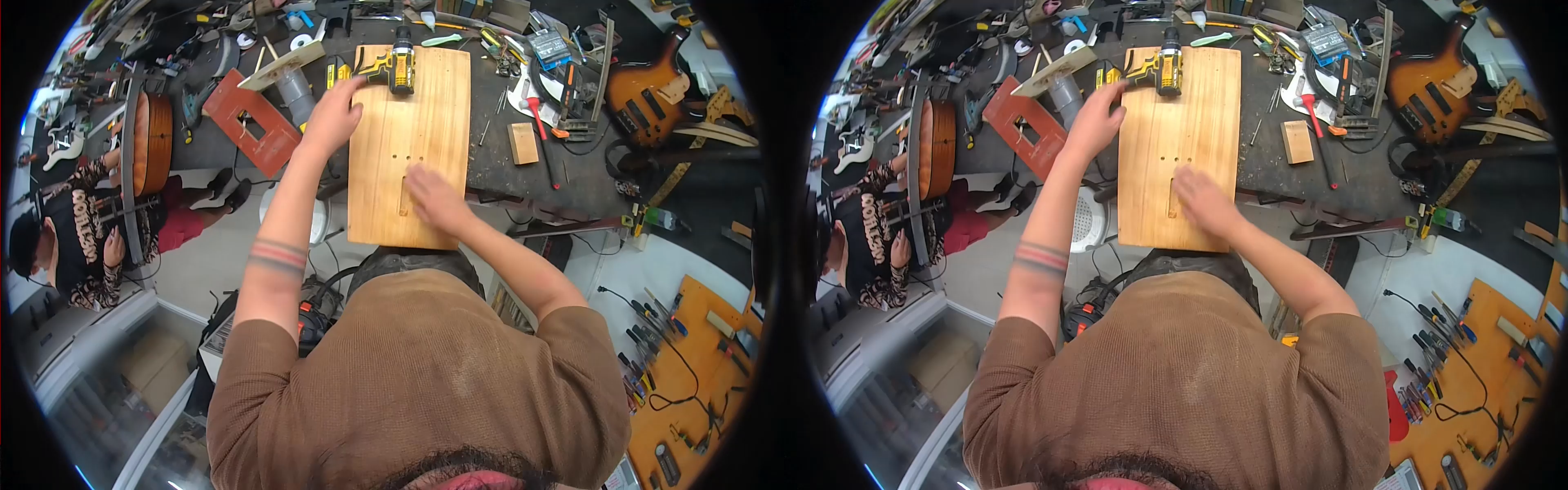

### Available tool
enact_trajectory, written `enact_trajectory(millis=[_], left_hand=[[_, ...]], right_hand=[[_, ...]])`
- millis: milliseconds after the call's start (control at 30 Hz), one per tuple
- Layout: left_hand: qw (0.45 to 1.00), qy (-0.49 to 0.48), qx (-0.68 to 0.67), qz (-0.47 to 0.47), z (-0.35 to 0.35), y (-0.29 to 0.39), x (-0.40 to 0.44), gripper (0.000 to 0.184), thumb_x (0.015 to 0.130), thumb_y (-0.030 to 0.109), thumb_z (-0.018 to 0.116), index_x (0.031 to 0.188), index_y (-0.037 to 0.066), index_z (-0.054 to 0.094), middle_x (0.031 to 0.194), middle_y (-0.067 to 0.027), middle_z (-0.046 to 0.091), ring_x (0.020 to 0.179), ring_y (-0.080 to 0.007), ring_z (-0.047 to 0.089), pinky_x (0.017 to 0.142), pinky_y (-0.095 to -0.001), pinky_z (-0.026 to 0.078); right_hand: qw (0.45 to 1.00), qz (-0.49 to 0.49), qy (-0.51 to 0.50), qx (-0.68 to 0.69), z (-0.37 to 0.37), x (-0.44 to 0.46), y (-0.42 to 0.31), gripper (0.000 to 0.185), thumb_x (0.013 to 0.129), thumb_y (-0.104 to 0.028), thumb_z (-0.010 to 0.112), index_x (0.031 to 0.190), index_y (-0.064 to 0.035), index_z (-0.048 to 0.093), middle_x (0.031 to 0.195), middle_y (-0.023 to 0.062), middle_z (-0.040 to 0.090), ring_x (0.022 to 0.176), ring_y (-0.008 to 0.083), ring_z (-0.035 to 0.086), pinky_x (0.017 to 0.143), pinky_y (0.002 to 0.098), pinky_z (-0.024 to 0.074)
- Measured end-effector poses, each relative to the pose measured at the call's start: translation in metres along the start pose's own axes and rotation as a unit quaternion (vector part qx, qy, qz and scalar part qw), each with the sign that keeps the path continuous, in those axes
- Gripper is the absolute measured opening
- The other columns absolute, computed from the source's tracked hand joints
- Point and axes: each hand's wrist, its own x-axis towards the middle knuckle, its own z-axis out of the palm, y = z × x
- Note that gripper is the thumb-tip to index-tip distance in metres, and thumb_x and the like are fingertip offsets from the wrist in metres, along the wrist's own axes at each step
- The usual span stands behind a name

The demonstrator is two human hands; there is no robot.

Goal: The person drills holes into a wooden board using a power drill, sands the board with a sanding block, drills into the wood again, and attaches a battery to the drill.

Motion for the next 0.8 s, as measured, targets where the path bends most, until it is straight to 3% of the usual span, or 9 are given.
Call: enact_trajectory(millis=[33,133,200,367,567,600,667,733,800], left_hand=[[0.996,0.020,0.083,0.026,0.014,-0.011,0.025,0.067,0.093,0.001,0.065,0.159,0.006,0.056,0.150,-0.0206,0.066,0.144,-0.0399,0.060,0.120,-0.0435,0.051],[0.979,-0.047,0.195,0.041,0.050,-0.045,0.074,0.080,0.090,0.001,0.069,0.167,0.011,0.047,0.152,-0.0180,0.064,0.144,-0.0366,0.060,0.118,-0.0495,0.049],[0.941,-0.126,0.314,0.016,0.058,-0.041,0.093,0.086,0.088,0.002,0.072,0.169,0.013,0.044,0.149,-0.0169,0.064,0.142,-0.0349,0.061,0.116,-0.0525,0.047],[0.977,-0.036,0.207,0.028,0.090,-0.044,0.109,0.085,0.084,0.000,0.073,0.165,0.012,0.049,0.142,-0.0184,0.065,0.138,-0.0384,0.060,0.115,-0.0558,0.045],[0.994,-0.097,0.036,0.018,0.061,-0.039,0.123,0.077,0.082,0.004,0.077,0.157,0.008,0.059,0.147,-0.0230,0.065,0.143,-0.0441,0.058,0.120,-0.0513,0.048],[0.994,-0.097,-0.007,0.040,0.052,-0.041,0.115,0.075,0.085,0.009,0.082,0.156,0.005,0.059,0.144,-0.0202,0.070,0.141,-0.0390,0.063,0.118,-0.0442,0.051],[0.968,-0.166,-0.171,-0.083,0.004,0.010,0.084,0.067,0.090,0.013,0.086,0.152,0.004,0.062,0.135,-0.0129,0.074,0.128,-0.0294,0.070,0.112,-0.0396,0.054],[0.957,-0.197,-0.195,-0.080,-0.022,0.000,0.038,0.059,0.093,0.017,0.091,0.146,0.004,0.067,0.126,-0.0056,0.075,0.116,-0.0221,0.071,0.104,-0.0371,0.056],[0.921,-0.181,-0.283,-0.195,-0.055,0.043,-0.002,0.041,0.097,0.017,0.091,0.130,0.004,0.070,0.112,-0.0016,0.071,0.102,-0.0157,0.069,0.089,-0.0345,0.057]], right_hand=[[0.995,-0.065,-0.058,0.045,0.008,0.000,0.006,0.067,0.101,-0.015,0.070,0.164,-0.0018,0.050,0.176,0.0203,0.043,0.166,0.0368,0.036,0.136,0.0520,0.0322],[0.990,-0.086,-0.072,0.081,-0.009,-0.007,0.005,0.071,0.102,-0.018,0.071,0.168,-0.0078,0.048,0.180,0.0139,0.040,0.168,0.0329,0.034,0.137,0.0490,0.0319],[1.000,-0.006,-0.011,0.028,-0.025,-0.004,0.006,0.070,0.103,-0.021,0.071,0.168,-0.0091,0.049,0.181,0.0098,0.039,0.169,0.0313,0.034,0.137,0.0492,0.0311],[0.971,0.205,0.110,-0.063,-0.031,0.008,0.024,0.068,0.108,-0.032,0.066,0.170,-0.0106,0.048,0.182,0.0052,0.039,0.170,0.0287,0.031,0.138,0.0555,0.0254],[0.942,0.293,0.163,-0.018,-0.034,0.016,0.010,0.066,0.102,-0.015,0.069,0.166,-0.0081,0.051,0.177,0.0119,0.044,0.169,0.0340,0.032,0.137,0.0585,0.0255],[0.940,0.298,0.167,-0.006,-0.034,0.015,0.006,0.066,0.101,-0.012,0.069,0.164,-0.0074,0.052,0.175,0.0138,0.045,0.168,0.0344,0.033,0.137,0.0588,0.0257],[0.936,0.305,0.176,0.017,-0.036,0.008,-0.002,0.065,0.098,-0.006,0.069,0.161,-0.0060,0.054,0.171,0.0176,0.047,0.167,0.0352,0.034,0.137,0.0595,0.0259],[0.912,0.347,0.216,0.037,-0.034,0.003,-0.007,0.063,0.096,-0.005,0.069,0.158,-0.0049,0.056,0.169,0.0197,0.047,0.165,0.0357,0.037,0.135,0.0589,0.0294],[0.875,0.400,0.263,0.073,-0.028,-0.003,-0.012,0.058,0.097,-0.006,0.070,0.154,-0.0041,0.058,0.166,0.0214,0.050,0.159,0.0374,0.044,0.130,0.0577,0.0357]])
